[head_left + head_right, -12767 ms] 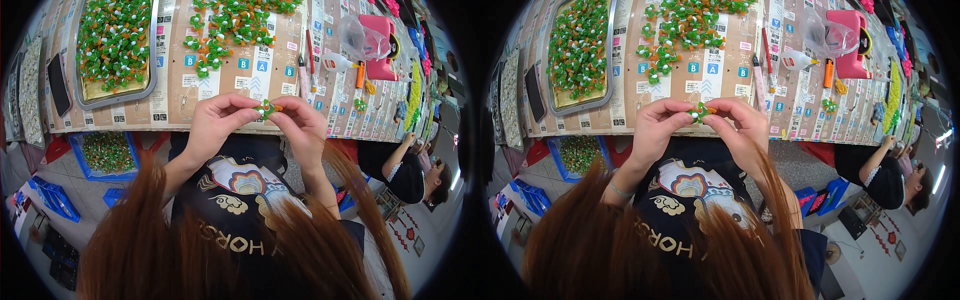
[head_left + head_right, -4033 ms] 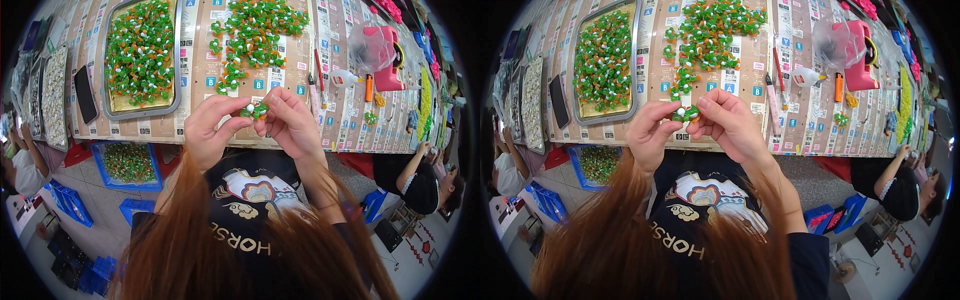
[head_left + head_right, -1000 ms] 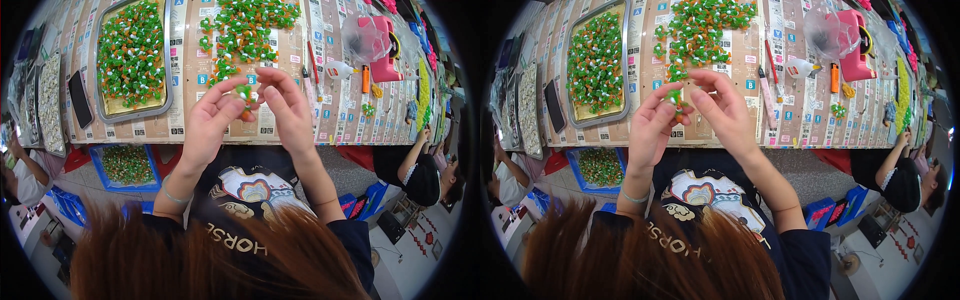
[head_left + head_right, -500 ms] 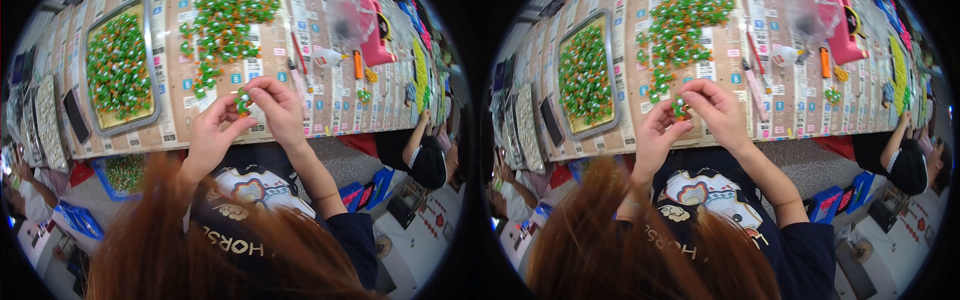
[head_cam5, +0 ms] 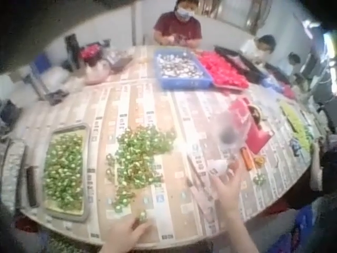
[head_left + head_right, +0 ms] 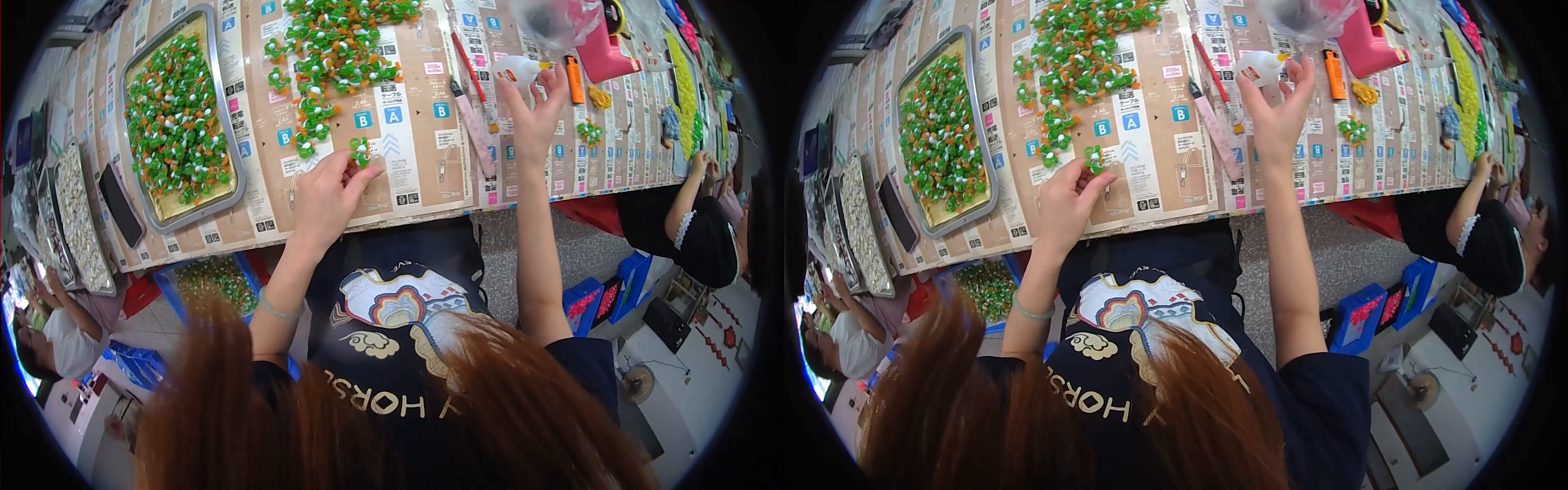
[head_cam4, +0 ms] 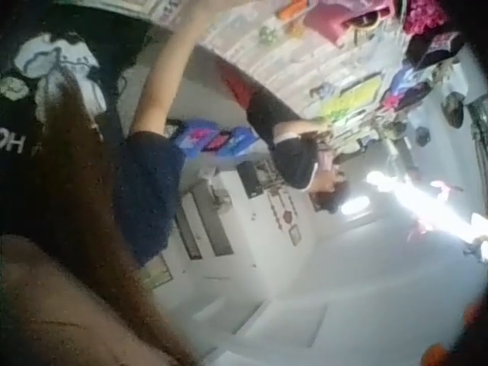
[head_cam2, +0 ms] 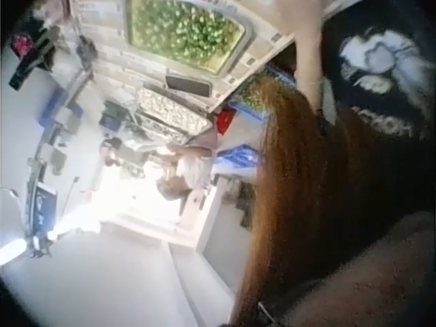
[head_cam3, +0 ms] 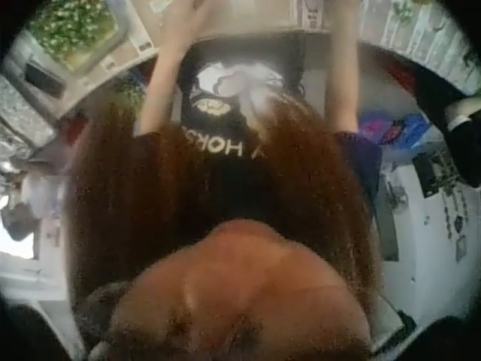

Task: The person assembles small plastic toy figurines by hand, attaching various toy parts together using a glue bottle.

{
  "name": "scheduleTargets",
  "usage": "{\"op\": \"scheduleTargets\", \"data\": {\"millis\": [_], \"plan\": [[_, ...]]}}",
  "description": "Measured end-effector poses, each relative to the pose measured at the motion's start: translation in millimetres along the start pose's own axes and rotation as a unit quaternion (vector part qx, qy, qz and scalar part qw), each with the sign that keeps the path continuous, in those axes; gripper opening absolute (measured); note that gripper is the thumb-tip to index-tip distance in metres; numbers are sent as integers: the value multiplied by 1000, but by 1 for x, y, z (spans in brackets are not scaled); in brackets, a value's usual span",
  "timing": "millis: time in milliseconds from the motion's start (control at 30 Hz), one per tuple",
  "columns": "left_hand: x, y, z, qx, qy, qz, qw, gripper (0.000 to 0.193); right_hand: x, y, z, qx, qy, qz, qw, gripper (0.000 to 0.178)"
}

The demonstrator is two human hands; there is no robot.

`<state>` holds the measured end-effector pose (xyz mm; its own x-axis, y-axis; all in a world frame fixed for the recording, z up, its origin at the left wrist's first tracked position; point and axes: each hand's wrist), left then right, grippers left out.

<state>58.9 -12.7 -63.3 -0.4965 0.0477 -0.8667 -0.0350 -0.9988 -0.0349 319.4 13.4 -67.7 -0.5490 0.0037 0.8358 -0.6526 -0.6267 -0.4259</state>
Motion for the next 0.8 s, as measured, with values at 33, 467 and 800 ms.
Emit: {"op": "scheduleTargets", "data": {"millis": [33, 467, 800], "plan": [[0, 0, -1, 2, -19, -23, 1000, 24, -5, -2, 0, 10, 26, -22, 999, 47], [13, 0, -1, -7, -61, -69, 996, 24, 55, 68, 15, 279, -272, -409, 825, 33], [23, -4, -3, 15, -94, -118, 988, 25, 48, 87, 10, 198, -265, -429, 841, 27]]}}
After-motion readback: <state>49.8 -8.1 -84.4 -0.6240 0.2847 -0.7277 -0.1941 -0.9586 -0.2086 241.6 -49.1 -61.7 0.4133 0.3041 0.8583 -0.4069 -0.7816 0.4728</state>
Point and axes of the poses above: each hand's wrist, its own y-axis away from the middle knuckle, its own z-axis out of the back of the hand, x = y × z, and after that the axes turned 15 degrees about -x, right-handed
